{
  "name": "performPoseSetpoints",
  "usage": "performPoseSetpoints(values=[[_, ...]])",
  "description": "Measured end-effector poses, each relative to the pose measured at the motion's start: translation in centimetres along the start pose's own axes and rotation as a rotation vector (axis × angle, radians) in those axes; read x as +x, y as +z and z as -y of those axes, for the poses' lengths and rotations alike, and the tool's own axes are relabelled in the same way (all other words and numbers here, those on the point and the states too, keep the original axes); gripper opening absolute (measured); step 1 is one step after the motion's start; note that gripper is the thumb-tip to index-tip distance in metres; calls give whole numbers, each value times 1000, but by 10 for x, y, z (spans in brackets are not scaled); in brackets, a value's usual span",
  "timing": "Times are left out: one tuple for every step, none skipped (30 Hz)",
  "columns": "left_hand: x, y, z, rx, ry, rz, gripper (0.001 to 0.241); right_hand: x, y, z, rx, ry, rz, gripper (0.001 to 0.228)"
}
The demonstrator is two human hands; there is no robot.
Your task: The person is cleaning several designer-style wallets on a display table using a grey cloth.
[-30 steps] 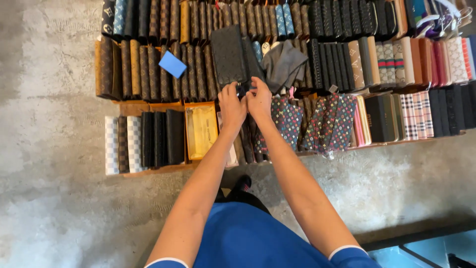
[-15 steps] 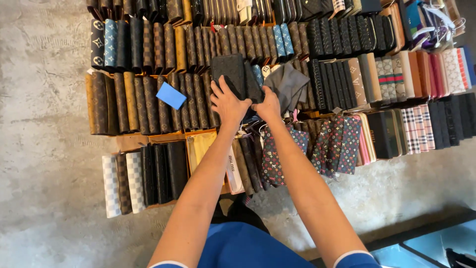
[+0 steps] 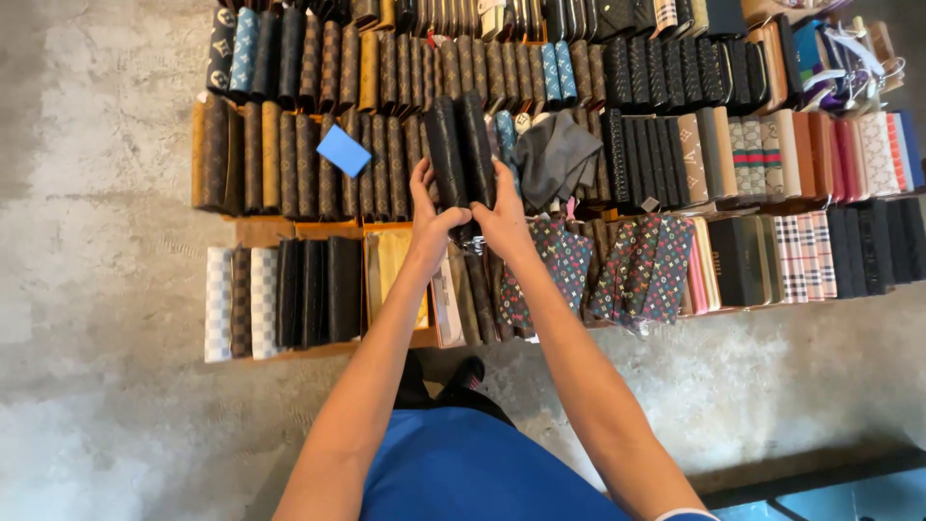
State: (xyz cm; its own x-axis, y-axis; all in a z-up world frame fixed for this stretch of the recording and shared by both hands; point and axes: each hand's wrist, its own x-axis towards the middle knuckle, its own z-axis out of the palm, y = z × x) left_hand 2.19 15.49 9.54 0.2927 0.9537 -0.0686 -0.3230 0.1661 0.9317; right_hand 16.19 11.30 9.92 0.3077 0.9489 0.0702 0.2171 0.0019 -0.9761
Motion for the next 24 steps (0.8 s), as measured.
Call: performPoseSetpoints(values=[[-11,-1,-2,2,4,-10,108,-9,0,-2,4,-2,11,77],[-23,-3,-4,-21,17,-8,106,-18,1,-4,21,-59,70,77],[-35,-5,-6,-44,30,-5,104,-27,1,-7,40,-116,128,77],[-46,-7,-10,-39,33,-16,104,-40,6,11,47,-116,139,77],[-57,-9,-14,-2,11,-53,104,-52,10,29,86,-31,211,75],[-67,-10,-17,33,-13,-87,105,-65,12,47,122,56,282,73],[-79,-14,-16,36,-13,-97,105,-80,18,49,126,57,291,73],[-89,-18,-14,94,-31,-134,105,-93,24,53,24,110,288,79],[-99,-23,-13,153,-50,-171,106,-106,30,56,-77,161,286,85],[-107,-30,-9,158,-45,-180,106,-116,32,57,-71,156,294,85],[-115,-37,-4,198,-27,-190,101,-125,34,59,-71,178,302,86],[-124,-44,1,237,-16,-195,97,-136,36,59,-71,205,305,87],[-134,-52,3,242,-17,-199,97,-145,41,40,-66,206,309,87],[-142,-56,7,339,-26,-218,91,-153,44,21,-104,28,317,86],[-149,-62,9,436,-35,-237,85,-160,48,2,-142,-150,327,85],[-154,-61,9,436,-31,-233,85,-166,49,7,-143,-153,323,85],[-158,-62,9,515,-62,-254,83,-172,51,12,-151,-45,339,87],[-162,-63,9,594,-94,-277,80,-177,54,18,-158,64,355,88],[-160,-69,20,593,-90,-274,80,-175,50,5,-159,61,352,88],[-160,-75,32,583,-127,-270,79,-176,47,-8,-122,50,392,84],[-159,-81,45,572,-165,-266,77,-177,44,-21,-85,39,431,79],[-157,-83,57,568,-166,-260,77,-177,37,-29,-89,42,426,79],[-154,-86,69,575,-192,-259,76,-176,31,-38,-364,-73,316,70],[-153,-87,83,579,-220,-262,74,-176,23,-47,-638,-188,205,64]])
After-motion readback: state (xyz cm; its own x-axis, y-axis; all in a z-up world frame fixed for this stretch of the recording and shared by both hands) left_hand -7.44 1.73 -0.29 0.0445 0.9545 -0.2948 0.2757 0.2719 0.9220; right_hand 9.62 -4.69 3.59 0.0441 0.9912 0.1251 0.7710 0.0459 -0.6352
